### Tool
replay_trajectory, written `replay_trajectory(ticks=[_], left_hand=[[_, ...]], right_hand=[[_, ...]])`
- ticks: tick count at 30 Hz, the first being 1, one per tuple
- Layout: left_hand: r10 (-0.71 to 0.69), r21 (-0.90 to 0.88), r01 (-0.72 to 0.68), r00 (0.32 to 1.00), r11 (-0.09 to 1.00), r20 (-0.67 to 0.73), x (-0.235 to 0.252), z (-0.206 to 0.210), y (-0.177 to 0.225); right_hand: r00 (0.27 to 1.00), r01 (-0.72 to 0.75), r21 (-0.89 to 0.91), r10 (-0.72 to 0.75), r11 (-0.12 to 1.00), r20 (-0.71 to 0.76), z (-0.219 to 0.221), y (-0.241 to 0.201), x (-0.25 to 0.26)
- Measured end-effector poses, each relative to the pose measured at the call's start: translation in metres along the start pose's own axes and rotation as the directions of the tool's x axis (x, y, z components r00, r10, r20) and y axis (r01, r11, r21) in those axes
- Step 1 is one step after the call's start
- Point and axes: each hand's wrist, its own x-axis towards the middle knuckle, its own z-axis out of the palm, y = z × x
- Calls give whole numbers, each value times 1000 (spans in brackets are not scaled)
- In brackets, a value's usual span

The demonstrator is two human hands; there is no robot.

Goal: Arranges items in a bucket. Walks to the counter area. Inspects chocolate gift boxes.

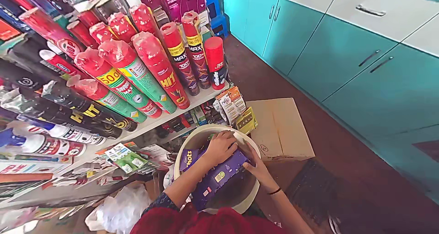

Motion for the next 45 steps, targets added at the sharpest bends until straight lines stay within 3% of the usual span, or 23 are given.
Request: replay_trajectory(ticks=[5,11,14,17,20,24,30,34,37,42,45], left_hand=[[-232,120,231,973,965,-5,-8,2,14],[-69,32,62,949,998,308,-12,-20,6],[-46,39,34,930,999,364,-9,-25,9],[-77,58,65,966,996,248,-10,-13,11],[-112,113,100,987,989,112,-10,3,13],[-93,101,85,993,991,72,-11,11,17],[6,47,-4,999,999,-50,-15,19,5],[123,-217,-172,967,961,-223,-17,21,-9],[92,-282,-160,966,946,-241,-15,22,-10],[-32,-323,-60,962,945,-273,-11,20,-8],[-21,-335,-87,951,938,-307,-17,19,-6]], right_hand=[[994,-69,-162,82,984,72,2,-18,6],[941,-155,-157,194,975,279,-13,-22,17],[881,-194,-164,245,967,405,-22,-30,26],[867,-307,-9,283,952,411,-32,-28,36],[841,-480,61,439,875,316,-26,-32,51],[829,-406,-161,437,899,349,-5,-45,69],[790,-422,-122,430,899,436,-9,-55,54],[784,-483,-120,489,868,382,-3,-57,51],[788,-496,-125,506,859,350,-1,-58,49],[874,-448,-50,449,893,185,11,-49,48],[836,-518,-103,528,849,153,16,-65,42]])
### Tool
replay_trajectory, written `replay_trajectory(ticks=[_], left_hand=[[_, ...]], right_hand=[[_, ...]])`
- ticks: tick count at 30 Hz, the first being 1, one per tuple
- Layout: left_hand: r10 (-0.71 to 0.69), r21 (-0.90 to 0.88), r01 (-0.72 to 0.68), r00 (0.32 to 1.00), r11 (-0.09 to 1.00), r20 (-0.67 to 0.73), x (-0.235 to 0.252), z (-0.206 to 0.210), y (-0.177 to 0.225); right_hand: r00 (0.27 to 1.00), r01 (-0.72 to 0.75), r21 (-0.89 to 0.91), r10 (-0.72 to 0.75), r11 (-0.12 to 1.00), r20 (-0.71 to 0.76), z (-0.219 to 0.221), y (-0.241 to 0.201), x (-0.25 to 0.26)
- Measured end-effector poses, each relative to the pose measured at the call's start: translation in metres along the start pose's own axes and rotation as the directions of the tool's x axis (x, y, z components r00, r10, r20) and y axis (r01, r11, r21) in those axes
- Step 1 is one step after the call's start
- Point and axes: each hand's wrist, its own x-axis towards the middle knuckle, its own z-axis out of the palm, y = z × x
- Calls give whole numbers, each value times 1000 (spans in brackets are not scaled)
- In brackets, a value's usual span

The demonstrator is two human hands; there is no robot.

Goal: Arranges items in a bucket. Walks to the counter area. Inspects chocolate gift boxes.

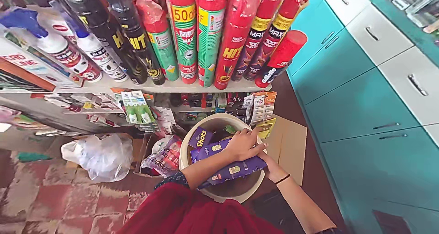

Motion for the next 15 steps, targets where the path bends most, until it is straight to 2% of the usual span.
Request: replay_trajectory(ticks=[5,8,9,12,13,14,15], left_hand=[[64,79,-64,998,995,-3,-12,6,6],[68,101,-68,998,993,11,-14,9,11],[67,100,-68,998,993,19,-15,9,12],[129,120,-126,992,985,-13,-18,7,11],[154,127,-150,988,981,-24,-21,7,12],[181,140,-174,983,975,-37,-23,6,13],[213,154,-203,975,967,-56,-26,5,15]], right_hand=[[984,-151,-137,162,979,69,-5,-12,-7],[985,-174,-151,174,973,-9,-7,-5,-7],[989,-147,-142,147,979,-7,-7,-1,-6],[989,115,-38,-111,993,99,-2,9,-14],[993,-34,-50,28,998,-113,31,-16,-31],[960,-131,-31,119,991,-252,57,-37,-44],[944,-155,29,157,987,-289,69,-49,-54]])
